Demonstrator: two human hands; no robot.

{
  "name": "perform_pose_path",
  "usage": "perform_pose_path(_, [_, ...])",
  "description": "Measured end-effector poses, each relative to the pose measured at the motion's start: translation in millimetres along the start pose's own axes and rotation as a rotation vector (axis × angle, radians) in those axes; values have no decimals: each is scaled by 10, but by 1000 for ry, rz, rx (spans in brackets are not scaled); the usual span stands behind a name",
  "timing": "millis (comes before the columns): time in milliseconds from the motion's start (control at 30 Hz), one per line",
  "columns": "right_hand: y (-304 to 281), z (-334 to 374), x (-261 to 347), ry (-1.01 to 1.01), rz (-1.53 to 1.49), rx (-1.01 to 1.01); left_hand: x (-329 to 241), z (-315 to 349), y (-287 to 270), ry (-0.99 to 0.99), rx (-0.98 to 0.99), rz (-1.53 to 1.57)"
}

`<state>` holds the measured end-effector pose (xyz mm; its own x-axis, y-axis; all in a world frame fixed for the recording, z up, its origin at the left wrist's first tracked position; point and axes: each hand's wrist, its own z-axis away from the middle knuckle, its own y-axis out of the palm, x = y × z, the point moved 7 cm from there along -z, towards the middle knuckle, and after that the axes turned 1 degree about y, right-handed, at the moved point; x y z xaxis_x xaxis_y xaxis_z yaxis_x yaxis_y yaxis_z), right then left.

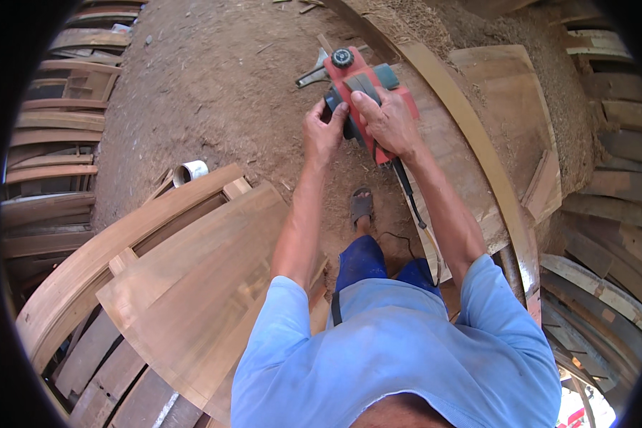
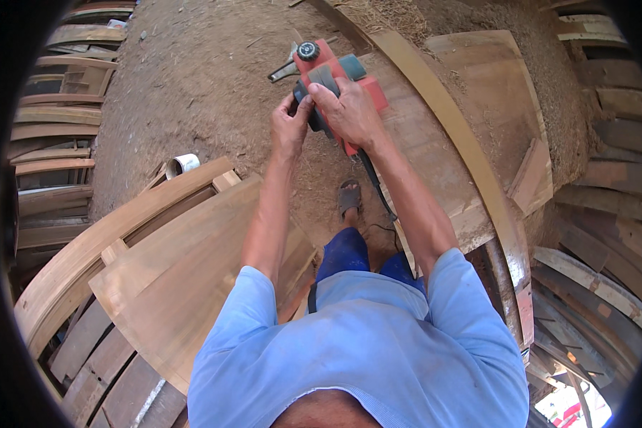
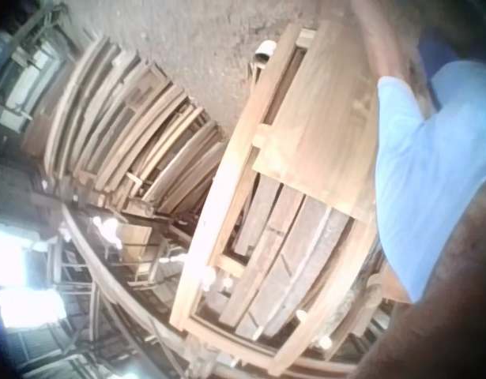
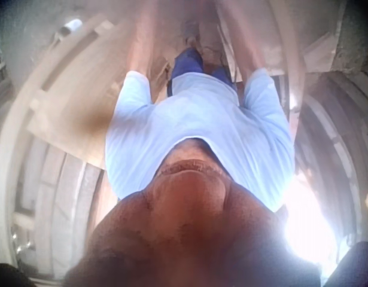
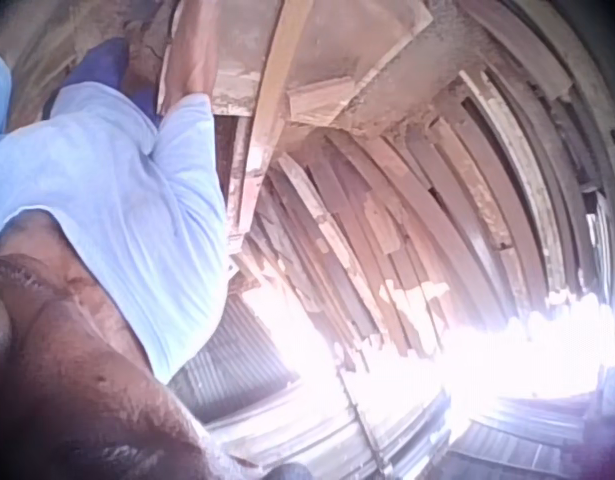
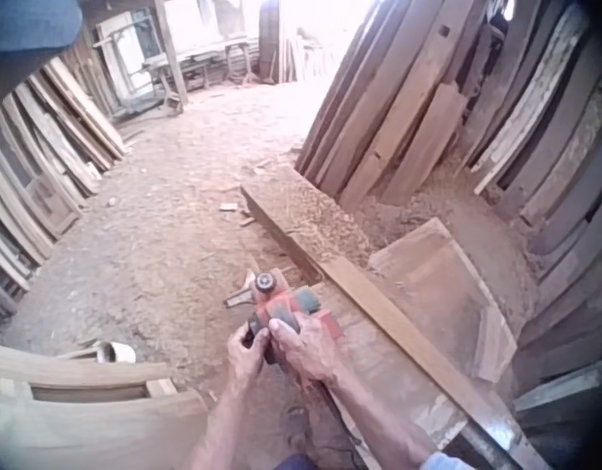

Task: The person uses a belt sander to smooth wood panels, then moves and stacks several rectangular wood blocks by hand in a workshop.

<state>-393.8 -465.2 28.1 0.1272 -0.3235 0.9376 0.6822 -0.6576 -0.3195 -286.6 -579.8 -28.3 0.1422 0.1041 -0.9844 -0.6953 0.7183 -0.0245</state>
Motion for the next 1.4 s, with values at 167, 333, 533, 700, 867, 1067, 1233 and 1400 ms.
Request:
perform_pose_path(167, [50, -162, 153, -12, 5, 10, 25, -239, -85, -19, -10, -7])
perform_pose_path(333, [281, 242, 232, -7, 10, 83, 355, 124, -504, 9, -121, -104])
perform_pose_path(533, [626, 1007, 19, 9, -88, 161, 246, 900, -1032, 32, -374, -411])
perform_pose_path(700, [853, 1570, -227, 181, -146, 269, 128, 913, -1026, 116, -420, -516])
perform_pose_path(867, [821, 2111, -658, 411, -29, 338, 431, 548, -304, -86, -155, -232])
perform_pose_path(1067, [541, 3024, -1475, 579, 79, 174, 1026, 612, 630, -369, 82, 81])
perform_pose_path(1233, [169, 3826, -1956, 653, 86, 16, 1333, 909, 962, -446, 133, 299])
perform_pose_path(1400, [-365, 4819, -2719, 626, -54, -202, 1350, 1300, 1127, -483, 93, 342])
